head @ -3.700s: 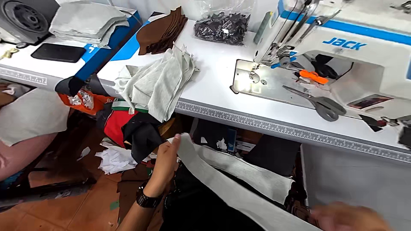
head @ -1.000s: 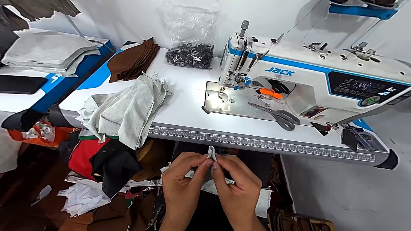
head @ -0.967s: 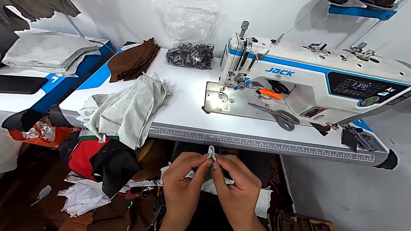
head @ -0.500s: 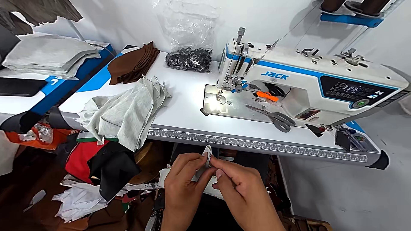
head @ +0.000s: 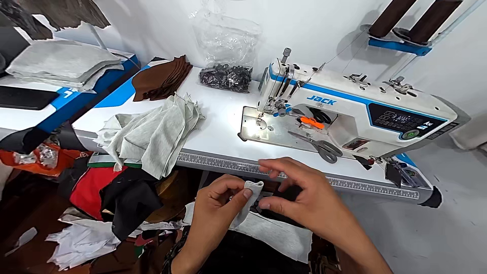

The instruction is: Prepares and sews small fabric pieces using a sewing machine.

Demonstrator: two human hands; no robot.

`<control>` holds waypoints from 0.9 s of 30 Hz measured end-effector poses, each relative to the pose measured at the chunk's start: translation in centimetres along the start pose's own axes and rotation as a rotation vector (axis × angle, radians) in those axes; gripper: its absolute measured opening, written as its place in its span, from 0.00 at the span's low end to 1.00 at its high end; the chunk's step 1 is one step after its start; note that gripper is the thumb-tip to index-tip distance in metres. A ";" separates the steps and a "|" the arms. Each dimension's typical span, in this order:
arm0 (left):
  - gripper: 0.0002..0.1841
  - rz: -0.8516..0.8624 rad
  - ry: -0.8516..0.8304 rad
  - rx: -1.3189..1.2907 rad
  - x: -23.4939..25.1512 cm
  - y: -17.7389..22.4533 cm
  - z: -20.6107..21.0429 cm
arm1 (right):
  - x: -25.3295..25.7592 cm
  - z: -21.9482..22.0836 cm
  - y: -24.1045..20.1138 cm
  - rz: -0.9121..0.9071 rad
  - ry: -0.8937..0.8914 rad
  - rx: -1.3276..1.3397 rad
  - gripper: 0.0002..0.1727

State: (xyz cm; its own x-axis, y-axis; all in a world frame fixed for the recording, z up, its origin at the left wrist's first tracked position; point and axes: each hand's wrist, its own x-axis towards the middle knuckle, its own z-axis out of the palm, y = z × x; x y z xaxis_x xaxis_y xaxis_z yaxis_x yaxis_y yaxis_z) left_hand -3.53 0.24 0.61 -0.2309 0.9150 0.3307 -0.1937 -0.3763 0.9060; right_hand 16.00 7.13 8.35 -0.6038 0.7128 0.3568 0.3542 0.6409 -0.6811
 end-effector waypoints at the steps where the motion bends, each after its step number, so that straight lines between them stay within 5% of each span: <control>1: 0.05 -0.001 -0.010 0.002 0.1 0.1 0.0 | 0.6 0.1 0.0 -0.018 -0.032 0.048 0.25; 5: 0.06 0.001 -0.039 -0.062 0.3 0.3 0.3 | 1.9 0.4 -0.2 -0.062 -0.037 0.114 0.04; 12: 0.07 -0.141 -0.069 -0.163 1.4 -1.3 0.3 | 2.6 0.6 1.9 0.106 -0.007 0.263 0.07; 16: 0.07 -0.035 -0.117 0.339 5.9 -2.0 -0.3 | 4.0 1.1 5.1 0.241 0.085 0.285 0.07; 20: 0.07 0.127 -0.277 0.882 14.8 -3.7 -0.2 | 7.5 1.8 11.5 0.214 0.284 0.015 0.08; 27: 0.10 -0.017 -0.494 1.170 23.3 -9.4 1.3 | 13.2 1.9 21.6 0.281 0.204 -0.309 0.14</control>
State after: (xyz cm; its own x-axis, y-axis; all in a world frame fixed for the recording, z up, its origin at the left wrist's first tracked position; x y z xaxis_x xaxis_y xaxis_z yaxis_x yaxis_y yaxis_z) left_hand -5.83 25.31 0.18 0.1907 0.9699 0.1515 0.8198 -0.2422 0.5189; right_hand 14.33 29.84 -2.84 -0.3123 0.8926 0.3253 0.6989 0.4478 -0.5577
